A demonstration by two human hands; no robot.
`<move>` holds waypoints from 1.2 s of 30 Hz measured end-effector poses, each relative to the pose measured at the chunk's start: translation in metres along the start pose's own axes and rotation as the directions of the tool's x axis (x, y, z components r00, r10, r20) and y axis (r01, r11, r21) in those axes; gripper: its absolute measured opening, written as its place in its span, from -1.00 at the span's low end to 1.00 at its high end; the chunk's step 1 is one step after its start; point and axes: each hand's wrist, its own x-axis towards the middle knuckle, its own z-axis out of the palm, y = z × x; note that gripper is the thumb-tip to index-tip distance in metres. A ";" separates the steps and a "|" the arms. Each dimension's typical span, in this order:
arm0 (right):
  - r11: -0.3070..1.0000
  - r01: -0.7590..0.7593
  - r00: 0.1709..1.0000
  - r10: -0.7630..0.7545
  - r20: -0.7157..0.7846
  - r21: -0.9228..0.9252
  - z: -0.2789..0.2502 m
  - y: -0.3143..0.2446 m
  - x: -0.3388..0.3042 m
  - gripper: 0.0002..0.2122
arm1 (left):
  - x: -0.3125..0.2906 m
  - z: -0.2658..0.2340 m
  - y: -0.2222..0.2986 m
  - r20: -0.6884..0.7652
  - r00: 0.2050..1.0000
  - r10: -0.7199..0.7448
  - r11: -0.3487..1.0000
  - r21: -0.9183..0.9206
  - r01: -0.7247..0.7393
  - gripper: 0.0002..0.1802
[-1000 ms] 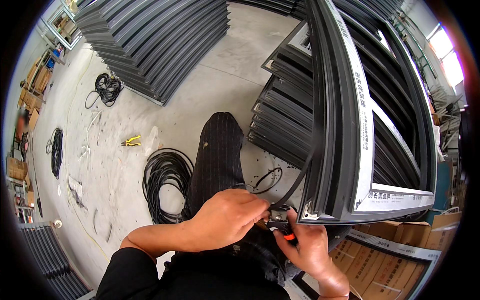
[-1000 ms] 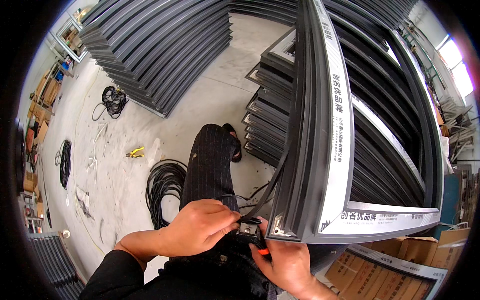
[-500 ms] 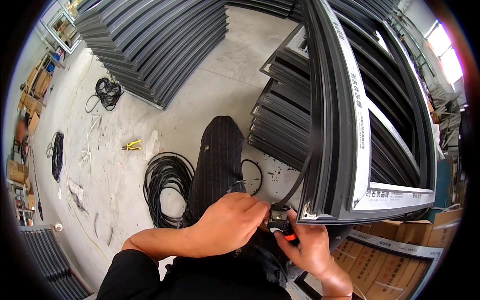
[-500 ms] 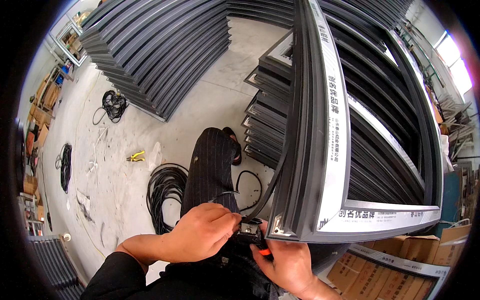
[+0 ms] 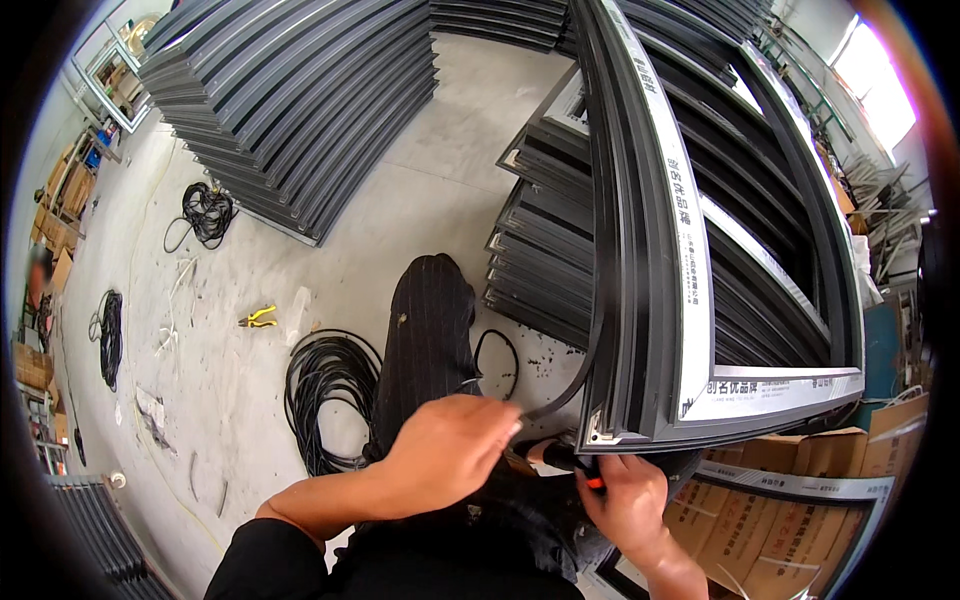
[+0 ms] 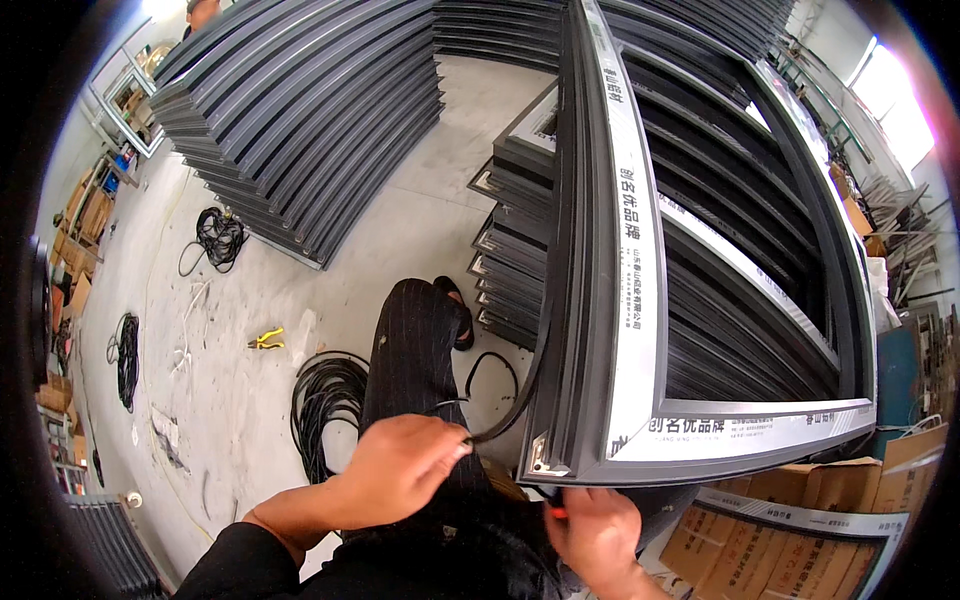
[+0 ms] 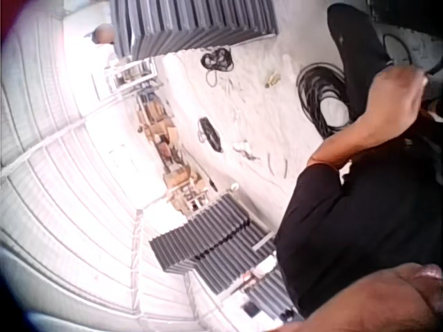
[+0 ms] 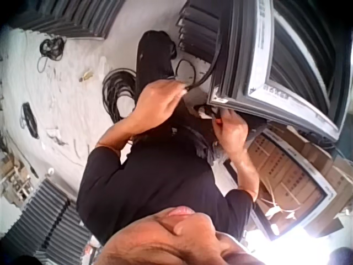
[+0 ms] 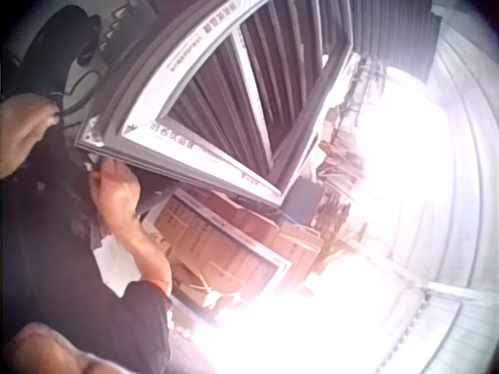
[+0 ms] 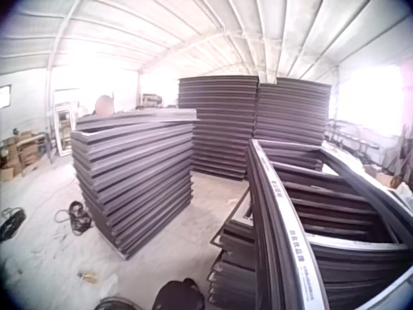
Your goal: The person inserts a black rubber seal into the perimeter channel of an aluminum window frame by hand, using a pair of pliers to cut the seal to length.
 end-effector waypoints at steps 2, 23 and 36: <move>0.995 -0.092 0.992 0.096 0.083 -0.048 0.008 0.006 -0.030 -0.73 | -0.005 -0.011 0.000 0.052 0.986 -0.159 0.965 -0.202 0.166 -0.86; 0.339 0.060 0.974 0.187 -0.130 0.939 0.033 -0.054 -0.040 -0.54 | -0.004 0.016 0.056 0.275 0.944 -0.184 0.501 -0.800 0.330 -0.71; 0.297 0.017 0.998 -0.063 0.002 0.955 -0.033 -0.057 -0.032 -0.85 | 0.094 0.003 -0.006 0.105 0.945 -0.309 0.573 -0.773 0.273 -0.55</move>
